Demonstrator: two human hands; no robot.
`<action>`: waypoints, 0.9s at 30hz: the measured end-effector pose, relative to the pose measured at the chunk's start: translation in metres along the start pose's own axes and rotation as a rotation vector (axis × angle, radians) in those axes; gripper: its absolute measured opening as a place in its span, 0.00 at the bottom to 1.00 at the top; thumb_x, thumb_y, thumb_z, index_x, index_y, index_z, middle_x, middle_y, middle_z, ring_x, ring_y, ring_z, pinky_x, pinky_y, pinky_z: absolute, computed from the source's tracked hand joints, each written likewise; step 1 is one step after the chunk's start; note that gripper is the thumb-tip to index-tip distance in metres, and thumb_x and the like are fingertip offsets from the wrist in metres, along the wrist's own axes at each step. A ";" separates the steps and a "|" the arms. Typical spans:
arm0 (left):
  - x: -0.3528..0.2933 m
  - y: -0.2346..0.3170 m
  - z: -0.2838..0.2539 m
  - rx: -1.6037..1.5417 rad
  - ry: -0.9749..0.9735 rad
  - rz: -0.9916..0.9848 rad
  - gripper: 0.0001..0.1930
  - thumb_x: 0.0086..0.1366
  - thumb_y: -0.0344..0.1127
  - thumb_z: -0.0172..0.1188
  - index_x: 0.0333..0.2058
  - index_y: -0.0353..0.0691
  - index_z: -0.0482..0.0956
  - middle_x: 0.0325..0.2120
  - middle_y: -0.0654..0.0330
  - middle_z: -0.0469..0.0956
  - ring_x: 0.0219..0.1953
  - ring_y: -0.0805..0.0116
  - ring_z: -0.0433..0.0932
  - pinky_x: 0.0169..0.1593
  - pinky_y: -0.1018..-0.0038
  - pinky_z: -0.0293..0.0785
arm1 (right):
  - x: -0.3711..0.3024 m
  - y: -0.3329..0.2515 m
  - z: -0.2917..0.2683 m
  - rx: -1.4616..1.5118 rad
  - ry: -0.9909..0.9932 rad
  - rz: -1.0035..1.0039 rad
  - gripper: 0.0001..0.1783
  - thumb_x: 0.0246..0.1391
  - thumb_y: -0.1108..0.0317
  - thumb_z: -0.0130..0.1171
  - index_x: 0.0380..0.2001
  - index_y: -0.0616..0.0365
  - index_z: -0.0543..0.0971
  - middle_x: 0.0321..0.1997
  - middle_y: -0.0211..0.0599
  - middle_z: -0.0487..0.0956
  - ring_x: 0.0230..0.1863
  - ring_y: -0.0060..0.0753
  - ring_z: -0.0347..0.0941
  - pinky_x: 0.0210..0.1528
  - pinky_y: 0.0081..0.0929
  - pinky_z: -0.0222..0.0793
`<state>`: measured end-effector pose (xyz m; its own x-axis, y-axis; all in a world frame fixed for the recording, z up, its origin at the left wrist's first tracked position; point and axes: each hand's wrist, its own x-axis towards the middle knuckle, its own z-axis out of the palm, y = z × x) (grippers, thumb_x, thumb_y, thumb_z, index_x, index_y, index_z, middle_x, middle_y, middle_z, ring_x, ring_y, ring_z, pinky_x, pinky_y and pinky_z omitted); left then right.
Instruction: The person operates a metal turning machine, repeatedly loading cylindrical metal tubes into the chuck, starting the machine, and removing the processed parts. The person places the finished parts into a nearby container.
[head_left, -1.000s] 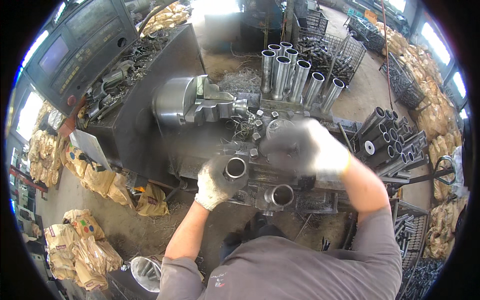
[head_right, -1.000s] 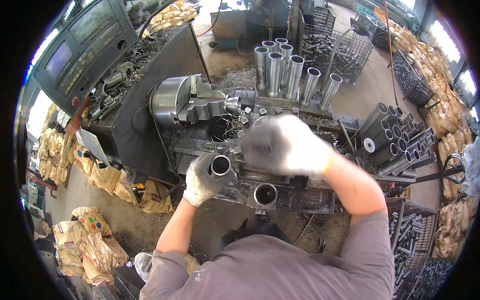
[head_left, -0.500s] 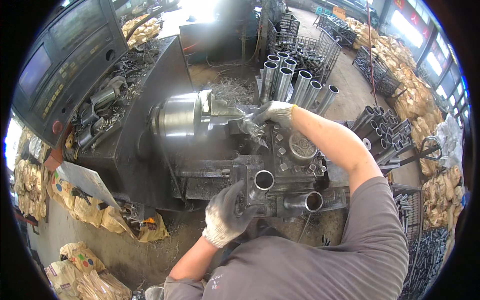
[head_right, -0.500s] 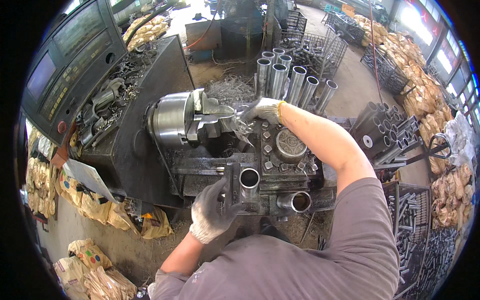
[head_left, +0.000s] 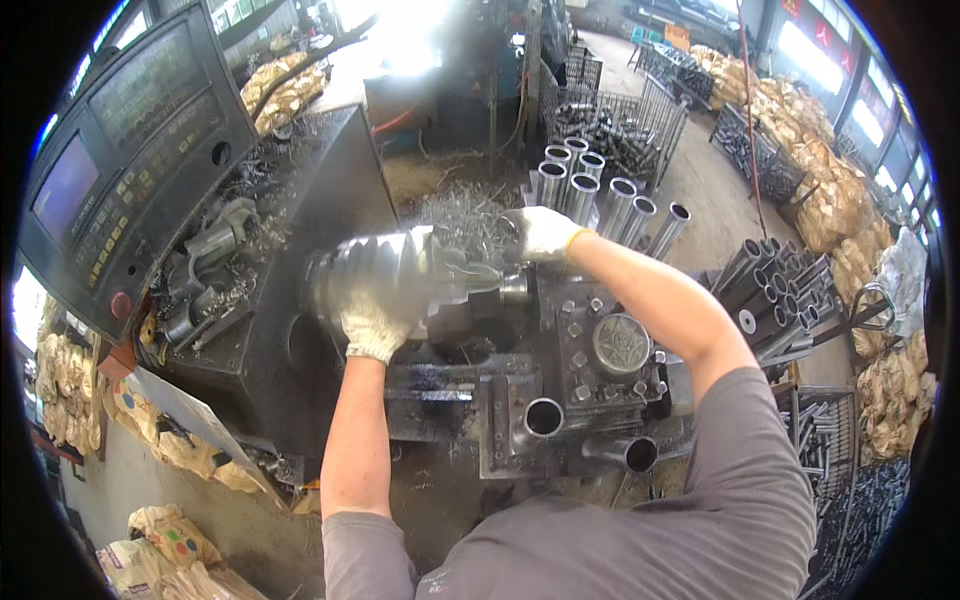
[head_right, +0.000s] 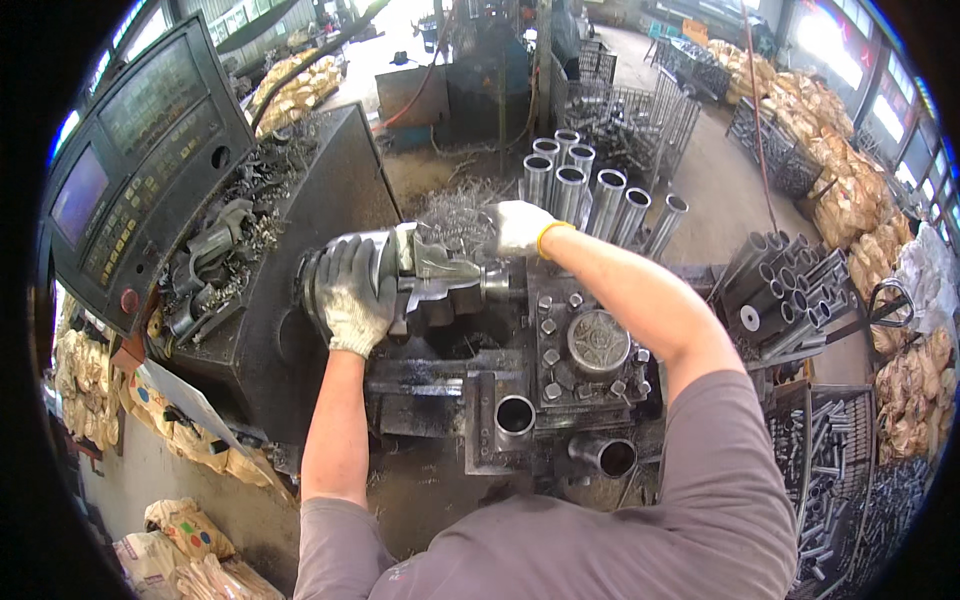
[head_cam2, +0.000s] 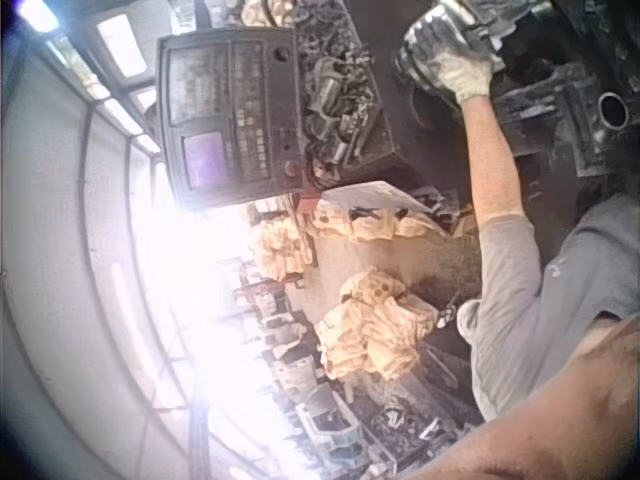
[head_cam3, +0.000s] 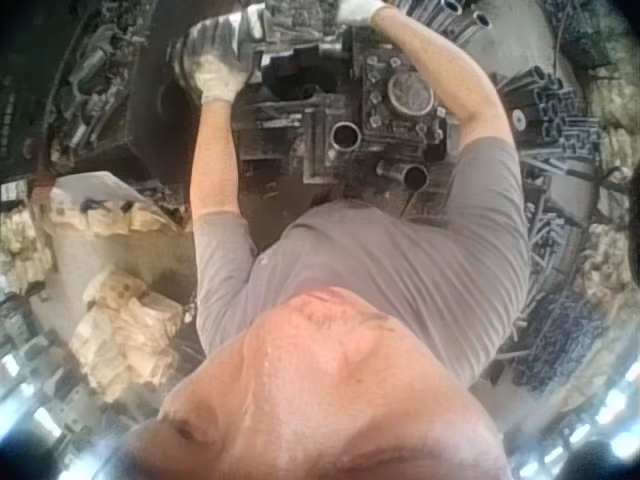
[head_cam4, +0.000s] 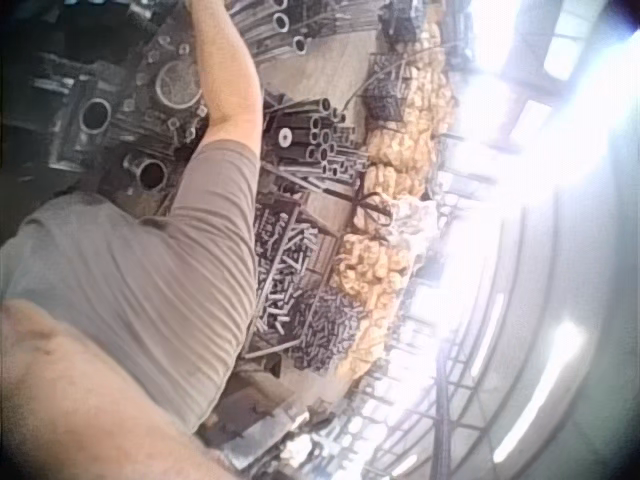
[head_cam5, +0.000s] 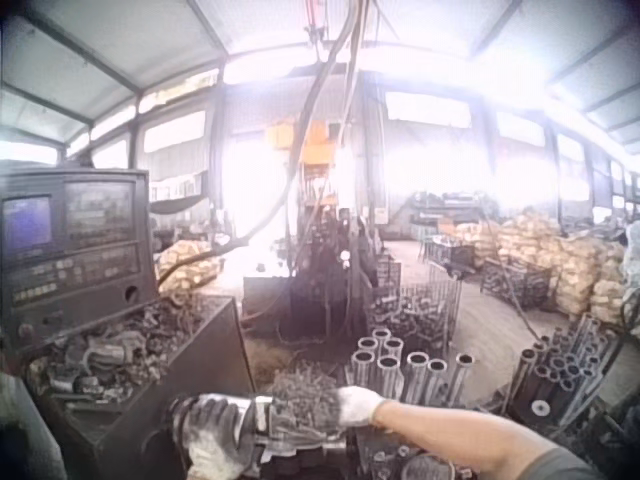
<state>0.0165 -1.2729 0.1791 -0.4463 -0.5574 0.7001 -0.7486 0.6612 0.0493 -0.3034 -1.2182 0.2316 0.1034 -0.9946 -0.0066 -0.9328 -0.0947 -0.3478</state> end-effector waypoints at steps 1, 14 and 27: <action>0.001 0.005 0.004 -0.012 0.013 0.022 0.30 0.58 0.43 0.68 0.59 0.40 0.79 0.63 0.46 0.78 0.69 0.41 0.72 0.76 0.45 0.60 | 0.016 0.031 0.015 -0.086 -0.046 0.131 0.41 0.53 0.53 0.71 0.68 0.60 0.78 0.62 0.68 0.81 0.66 0.61 0.79 0.71 0.44 0.72; -0.005 0.007 -0.006 0.033 -0.005 0.004 0.31 0.58 0.42 0.68 0.61 0.40 0.80 0.64 0.45 0.78 0.70 0.39 0.70 0.77 0.43 0.59 | 0.071 0.018 -0.015 -0.063 -0.535 -0.200 0.21 0.50 0.56 0.71 0.41 0.60 0.90 0.42 0.51 0.90 0.41 0.49 0.88 0.43 0.42 0.83; 0.002 0.014 -0.006 -0.024 -0.027 0.030 0.32 0.57 0.43 0.67 0.62 0.40 0.78 0.64 0.45 0.77 0.71 0.39 0.70 0.78 0.43 0.57 | 0.038 0.045 0.063 -0.015 -0.777 -0.086 0.32 0.52 0.42 0.79 0.46 0.60 0.89 0.44 0.41 0.89 0.34 0.34 0.81 0.37 0.38 0.80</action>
<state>0.0079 -1.2619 0.1857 -0.4816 -0.5503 0.6821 -0.7228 0.6895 0.0459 -0.3194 -1.2578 0.1567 0.3824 -0.6697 -0.6367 -0.9145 -0.1759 -0.3642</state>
